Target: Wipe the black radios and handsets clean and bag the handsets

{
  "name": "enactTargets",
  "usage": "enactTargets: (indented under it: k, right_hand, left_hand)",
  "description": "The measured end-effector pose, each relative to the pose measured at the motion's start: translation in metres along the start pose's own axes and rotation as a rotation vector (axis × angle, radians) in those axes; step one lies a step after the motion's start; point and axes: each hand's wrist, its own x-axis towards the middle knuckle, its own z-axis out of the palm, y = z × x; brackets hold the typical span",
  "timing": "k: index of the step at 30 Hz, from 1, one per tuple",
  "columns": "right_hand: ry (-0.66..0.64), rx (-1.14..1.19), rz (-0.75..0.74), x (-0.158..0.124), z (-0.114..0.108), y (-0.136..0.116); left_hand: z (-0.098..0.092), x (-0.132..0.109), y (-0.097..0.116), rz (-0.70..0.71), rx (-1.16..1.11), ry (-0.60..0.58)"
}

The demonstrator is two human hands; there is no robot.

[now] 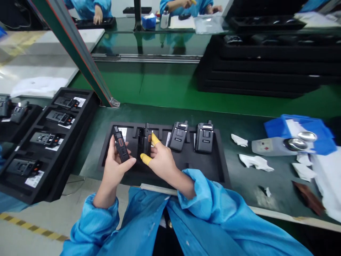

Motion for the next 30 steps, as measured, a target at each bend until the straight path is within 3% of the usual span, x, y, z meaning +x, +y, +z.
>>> enactTargets:
  k: [4, 11, 14, 21, 25, 30]
  right_hand:
    - [-0.012, 0.216, 0.079, -0.009, -0.013, -0.02]
    - [0.072, 0.657, 0.363, -0.002, -0.056, -0.032]
    - [0.041, 0.748, 0.35, -0.001, -0.066, -0.022]
    - [0.022, 0.918, 0.335, -0.001, -0.065, -0.011]
    - [0.056, 0.803, 0.314, -0.01, -0.061, -0.016]
    - [0.058, 0.344, 0.004, -0.028, -0.053, -0.016]
  left_hand:
    - [0.014, 0.0, 0.003, -0.044, -0.141, 0.004]
    - [0.033, 0.008, 0.015, -0.38, -0.511, 0.083]
    - [0.043, 0.013, 0.02, -0.458, -0.607, 0.184]
    - [0.065, 0.011, 0.036, -0.58, -0.781, 0.272]
    - [0.061, 0.009, 0.038, -0.616, -0.841, 0.228]
    - [0.05, 0.007, 0.025, -0.567, -0.865, -0.055]
